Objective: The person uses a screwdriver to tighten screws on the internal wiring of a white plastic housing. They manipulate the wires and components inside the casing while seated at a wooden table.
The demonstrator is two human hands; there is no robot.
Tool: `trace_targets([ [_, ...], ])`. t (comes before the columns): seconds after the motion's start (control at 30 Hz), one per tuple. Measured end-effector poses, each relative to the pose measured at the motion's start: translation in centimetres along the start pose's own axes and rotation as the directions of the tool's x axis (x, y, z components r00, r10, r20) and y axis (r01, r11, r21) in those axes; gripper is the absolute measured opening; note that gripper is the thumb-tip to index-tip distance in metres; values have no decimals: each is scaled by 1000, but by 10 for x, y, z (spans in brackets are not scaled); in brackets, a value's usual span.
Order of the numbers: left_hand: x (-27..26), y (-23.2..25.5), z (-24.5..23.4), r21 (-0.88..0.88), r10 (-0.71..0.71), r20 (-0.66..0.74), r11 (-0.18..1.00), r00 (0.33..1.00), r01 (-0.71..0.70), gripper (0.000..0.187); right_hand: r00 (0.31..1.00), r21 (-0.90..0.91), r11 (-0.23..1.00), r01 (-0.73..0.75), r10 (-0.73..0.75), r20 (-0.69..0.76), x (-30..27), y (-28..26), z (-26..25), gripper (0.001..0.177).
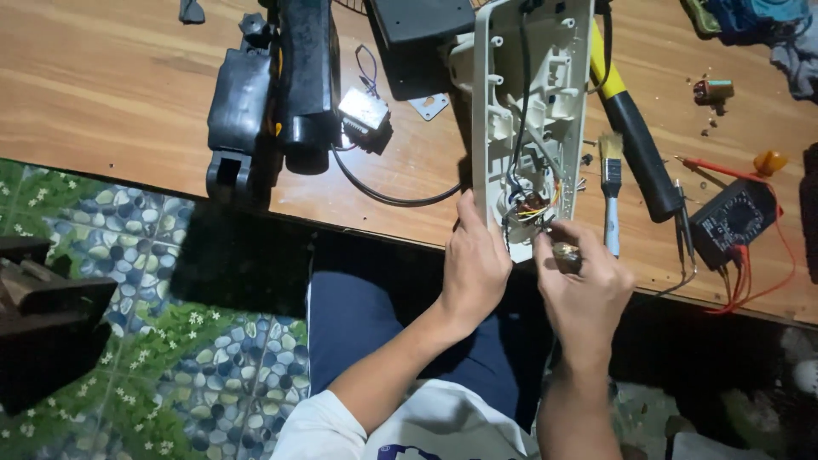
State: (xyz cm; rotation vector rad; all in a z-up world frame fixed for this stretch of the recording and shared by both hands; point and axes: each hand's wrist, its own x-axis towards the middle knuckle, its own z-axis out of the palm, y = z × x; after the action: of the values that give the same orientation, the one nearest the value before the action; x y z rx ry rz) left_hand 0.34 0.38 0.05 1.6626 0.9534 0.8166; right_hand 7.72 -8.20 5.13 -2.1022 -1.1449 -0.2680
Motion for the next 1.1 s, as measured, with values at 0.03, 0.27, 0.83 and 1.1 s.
trace_targets([
  [0.03,1,1,0,0,0,2,1000,1000,0,40,1000,-1,1000,-2,2,-1,-1,1,0,17],
  [0.27,3,6,-2,-5,-11,2,1000,1000,11,37,993,159,981,-108,114,-27,0,-4,-6,15],
  [0.83,4,12,-5,-59,-1,-11,998,1000,1,36,987,114,993,-23,40,-154,-5,3,28,15],
  [1.1,2,6,-2,-59,2,-2,998,1000,-2,50,987,120,992,-27,46,-157,-6,9,31,13],
])
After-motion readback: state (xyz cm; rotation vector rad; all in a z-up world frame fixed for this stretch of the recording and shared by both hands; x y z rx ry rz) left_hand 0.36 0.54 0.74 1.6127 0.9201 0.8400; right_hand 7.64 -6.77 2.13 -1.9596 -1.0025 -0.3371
